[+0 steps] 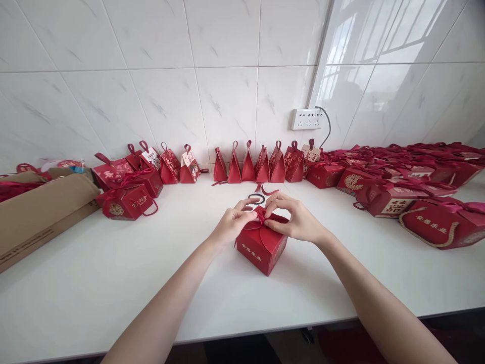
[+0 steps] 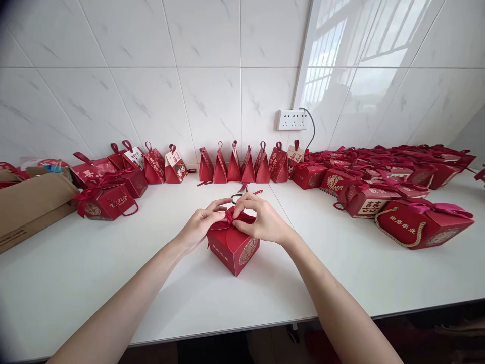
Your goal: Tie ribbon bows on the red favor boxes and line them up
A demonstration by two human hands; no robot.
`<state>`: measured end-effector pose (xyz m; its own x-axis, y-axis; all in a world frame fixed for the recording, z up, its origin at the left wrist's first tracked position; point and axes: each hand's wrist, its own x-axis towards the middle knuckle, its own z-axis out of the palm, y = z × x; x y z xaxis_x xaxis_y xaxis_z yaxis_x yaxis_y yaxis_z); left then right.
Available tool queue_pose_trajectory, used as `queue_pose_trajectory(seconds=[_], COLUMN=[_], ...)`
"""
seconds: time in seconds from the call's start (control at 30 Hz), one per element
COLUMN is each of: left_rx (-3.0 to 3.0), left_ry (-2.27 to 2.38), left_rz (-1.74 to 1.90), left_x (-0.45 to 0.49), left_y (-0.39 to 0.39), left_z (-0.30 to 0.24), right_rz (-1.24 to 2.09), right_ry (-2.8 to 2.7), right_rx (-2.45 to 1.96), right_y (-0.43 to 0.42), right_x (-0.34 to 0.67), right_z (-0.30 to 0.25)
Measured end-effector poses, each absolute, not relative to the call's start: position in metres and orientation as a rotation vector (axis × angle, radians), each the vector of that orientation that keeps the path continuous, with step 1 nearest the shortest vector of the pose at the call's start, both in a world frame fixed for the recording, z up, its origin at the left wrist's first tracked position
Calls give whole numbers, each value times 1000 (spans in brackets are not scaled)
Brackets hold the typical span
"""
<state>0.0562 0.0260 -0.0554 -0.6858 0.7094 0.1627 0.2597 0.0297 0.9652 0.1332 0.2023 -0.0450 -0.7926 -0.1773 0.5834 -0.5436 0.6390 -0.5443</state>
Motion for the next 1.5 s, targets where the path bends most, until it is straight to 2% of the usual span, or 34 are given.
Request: queue_pose_trajectory(seconds=[0.27, 0.53, 0.73, 0.97, 1.5], left_rx=[946, 865, 739, 741, 693], left_ry=[1873, 1931, 1753, 1671, 1721], left_rz=[1720, 1771, 1857, 1865, 1884], left_x=[58, 56, 58, 60, 61], left_y=[26, 28, 29, 28, 31], left_z=[-55, -59, -57, -55, -58], right_rz=[929, 583, 587, 425, 594], right_ry=[-2255, -2209, -2238, -2155, -2278], right_rx=[611, 613, 602, 611, 602], right_y=[206, 201, 203, 204, 206], right_x=[126, 124, 125, 124, 125], right_z=[-56, -59, -59, -61, -58])
